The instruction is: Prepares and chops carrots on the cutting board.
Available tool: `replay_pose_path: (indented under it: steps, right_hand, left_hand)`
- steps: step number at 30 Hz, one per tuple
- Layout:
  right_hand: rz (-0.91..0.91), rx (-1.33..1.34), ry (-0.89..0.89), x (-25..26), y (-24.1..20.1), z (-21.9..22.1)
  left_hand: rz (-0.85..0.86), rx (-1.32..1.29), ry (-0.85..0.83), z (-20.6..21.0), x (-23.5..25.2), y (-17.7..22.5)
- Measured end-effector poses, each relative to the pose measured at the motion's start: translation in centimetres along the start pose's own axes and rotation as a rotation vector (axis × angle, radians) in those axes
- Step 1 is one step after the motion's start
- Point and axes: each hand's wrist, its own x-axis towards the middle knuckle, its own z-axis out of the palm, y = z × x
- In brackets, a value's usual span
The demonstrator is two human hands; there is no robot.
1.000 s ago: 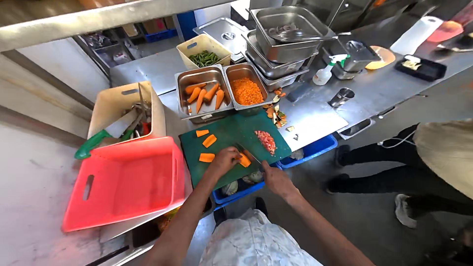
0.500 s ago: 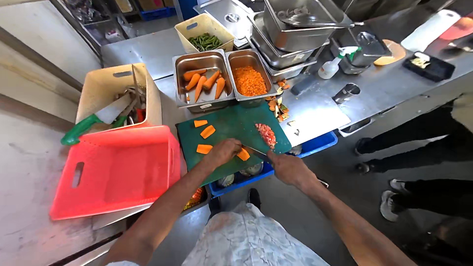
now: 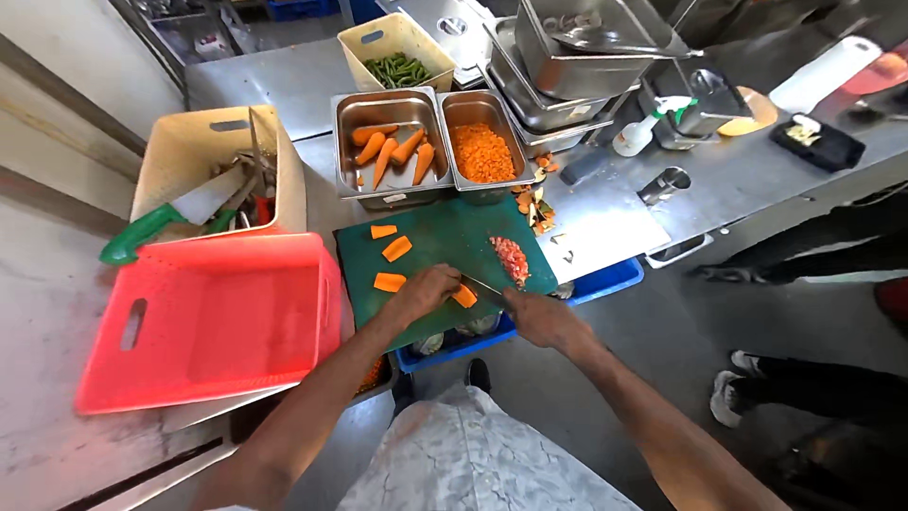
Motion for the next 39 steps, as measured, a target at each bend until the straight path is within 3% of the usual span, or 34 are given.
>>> replay_pose_path:
  steps: [3,8,12,16,19,25,30,39]
  right_hand:
    - [-0.023,0.163,0.034,3.2,-0.4,3.9]
    - [-0.091,0.122,0.029,3.6,0.2,2.6]
    - [-0.060,0.006,0.020,0.4,-0.1,-1.0]
    - [-0.009,0.115,0.031,3.0,-1.7,3.2]
    - [-0.034,0.153,0.046,4.0,-1.7,3.7]
    - [-0.026,0.003,0.039,0.5,-1.6,-0.4]
    - [0.009,0.147,0.048,3.2,-2.4,3.9]
    - [-0.032,0.034,0.021,0.9,-1.6,0.3]
  left_hand:
    - [-0.012,-0.025,0.022,-0.1,-0.4,0.8]
    - [-0.001,0.003,0.052,0.3,-0.7,0.4]
    - [0.026,0.034,0.084,0.5,-0.8,0.4]
    - [0.001,-0.003,0.085,0.4,-1.1,0.9]
    - [0.009,0.008,0.108,0.7,-1.1,0.4]
    - [0.006,0.039,0.137,1.7,-1.5,-0.1]
    - [-0.025,0.003,0.153,1.9,-1.9,0.5]
    - [-0.039,0.008,0.196,2.1,-2.2,0.4]
